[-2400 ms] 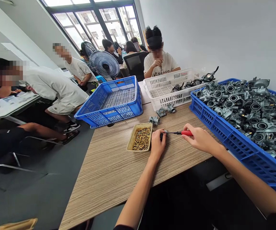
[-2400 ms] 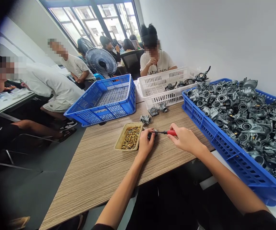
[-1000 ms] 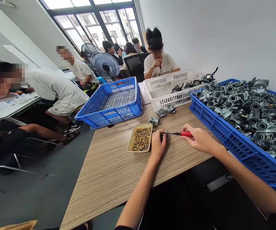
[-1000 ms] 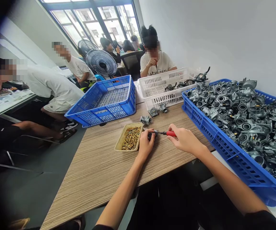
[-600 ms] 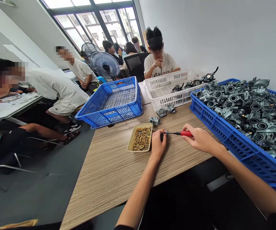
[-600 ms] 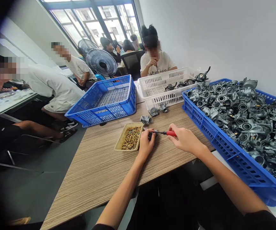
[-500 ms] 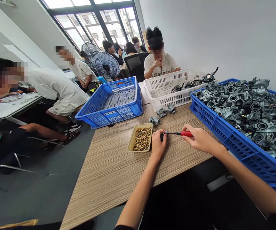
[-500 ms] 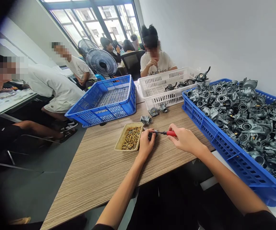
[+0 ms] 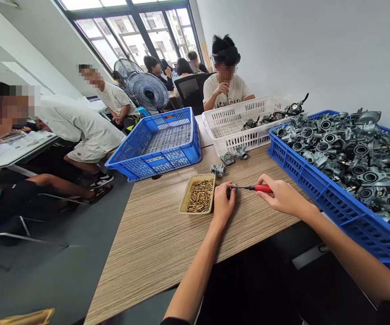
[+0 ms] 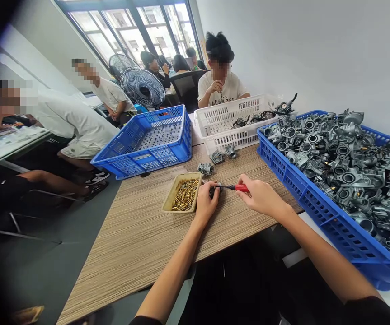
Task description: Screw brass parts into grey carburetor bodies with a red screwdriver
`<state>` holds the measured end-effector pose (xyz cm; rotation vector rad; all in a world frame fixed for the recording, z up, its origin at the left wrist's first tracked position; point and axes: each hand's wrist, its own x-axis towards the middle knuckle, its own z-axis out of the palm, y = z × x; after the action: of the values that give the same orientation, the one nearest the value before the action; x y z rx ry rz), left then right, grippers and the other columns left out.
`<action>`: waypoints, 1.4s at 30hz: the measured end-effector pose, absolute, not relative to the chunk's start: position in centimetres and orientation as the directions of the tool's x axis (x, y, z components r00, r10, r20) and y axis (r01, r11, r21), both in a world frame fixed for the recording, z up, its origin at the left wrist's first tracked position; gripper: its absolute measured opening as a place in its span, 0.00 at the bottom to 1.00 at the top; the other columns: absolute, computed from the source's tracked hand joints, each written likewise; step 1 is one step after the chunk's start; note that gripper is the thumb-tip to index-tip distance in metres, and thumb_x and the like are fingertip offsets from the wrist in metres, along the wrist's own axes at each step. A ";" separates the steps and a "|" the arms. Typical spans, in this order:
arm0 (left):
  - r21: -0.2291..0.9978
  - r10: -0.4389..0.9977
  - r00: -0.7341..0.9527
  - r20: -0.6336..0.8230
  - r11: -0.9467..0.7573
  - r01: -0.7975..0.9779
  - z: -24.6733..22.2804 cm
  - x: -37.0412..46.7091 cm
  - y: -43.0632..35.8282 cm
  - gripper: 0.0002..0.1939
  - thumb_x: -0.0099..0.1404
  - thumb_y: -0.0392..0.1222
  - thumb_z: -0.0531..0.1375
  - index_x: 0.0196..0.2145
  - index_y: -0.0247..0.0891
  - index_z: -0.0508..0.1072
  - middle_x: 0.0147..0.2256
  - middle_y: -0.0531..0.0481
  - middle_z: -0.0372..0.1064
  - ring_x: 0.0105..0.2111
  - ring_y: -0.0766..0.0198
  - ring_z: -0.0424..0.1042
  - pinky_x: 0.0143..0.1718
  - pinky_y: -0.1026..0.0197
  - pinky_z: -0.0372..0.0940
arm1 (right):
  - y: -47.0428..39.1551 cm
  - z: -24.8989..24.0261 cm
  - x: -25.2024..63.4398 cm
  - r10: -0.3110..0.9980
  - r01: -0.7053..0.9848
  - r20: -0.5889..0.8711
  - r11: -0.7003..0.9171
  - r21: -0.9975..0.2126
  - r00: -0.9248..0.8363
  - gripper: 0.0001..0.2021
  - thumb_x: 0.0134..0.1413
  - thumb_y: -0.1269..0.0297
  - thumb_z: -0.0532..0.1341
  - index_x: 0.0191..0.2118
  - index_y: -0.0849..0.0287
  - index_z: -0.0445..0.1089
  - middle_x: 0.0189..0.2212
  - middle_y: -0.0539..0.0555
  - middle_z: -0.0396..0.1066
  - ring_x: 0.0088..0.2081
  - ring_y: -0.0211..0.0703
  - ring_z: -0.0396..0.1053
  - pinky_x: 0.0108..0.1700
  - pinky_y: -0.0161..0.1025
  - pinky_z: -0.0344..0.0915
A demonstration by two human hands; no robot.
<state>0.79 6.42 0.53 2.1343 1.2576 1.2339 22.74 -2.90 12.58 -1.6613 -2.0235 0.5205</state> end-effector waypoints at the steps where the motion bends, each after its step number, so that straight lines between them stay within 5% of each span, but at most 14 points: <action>1: 0.671 0.839 0.220 0.497 -0.533 0.515 0.5 0.8 6.4 0.03 0.73 0.37 0.58 0.42 0.43 0.72 0.48 0.44 0.78 0.52 0.51 0.73 0.55 0.47 0.68 | -2.9 12.5 22.7 0.981 0.803 0.114 0.193 -0.564 -0.156 0.06 0.69 0.61 0.59 0.47 0.52 0.62 0.37 0.53 0.79 0.38 0.52 0.78 0.39 0.40 0.63; 42: 0.663 0.838 0.203 0.507 -0.529 0.530 0.3 0.7 6.7 0.03 0.73 0.37 0.58 0.41 0.43 0.72 0.48 0.44 0.78 0.52 0.50 0.73 0.55 0.46 0.68 | -2.8 12.0 22.5 0.972 0.809 0.163 0.230 -0.542 -0.167 0.04 0.70 0.59 0.59 0.45 0.51 0.66 0.36 0.52 0.79 0.36 0.50 0.77 0.38 0.39 0.63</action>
<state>0.72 6.71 0.35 2.1409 1.2824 1.2473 22.54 -2.76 12.02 -1.6319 -2.0354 0.4582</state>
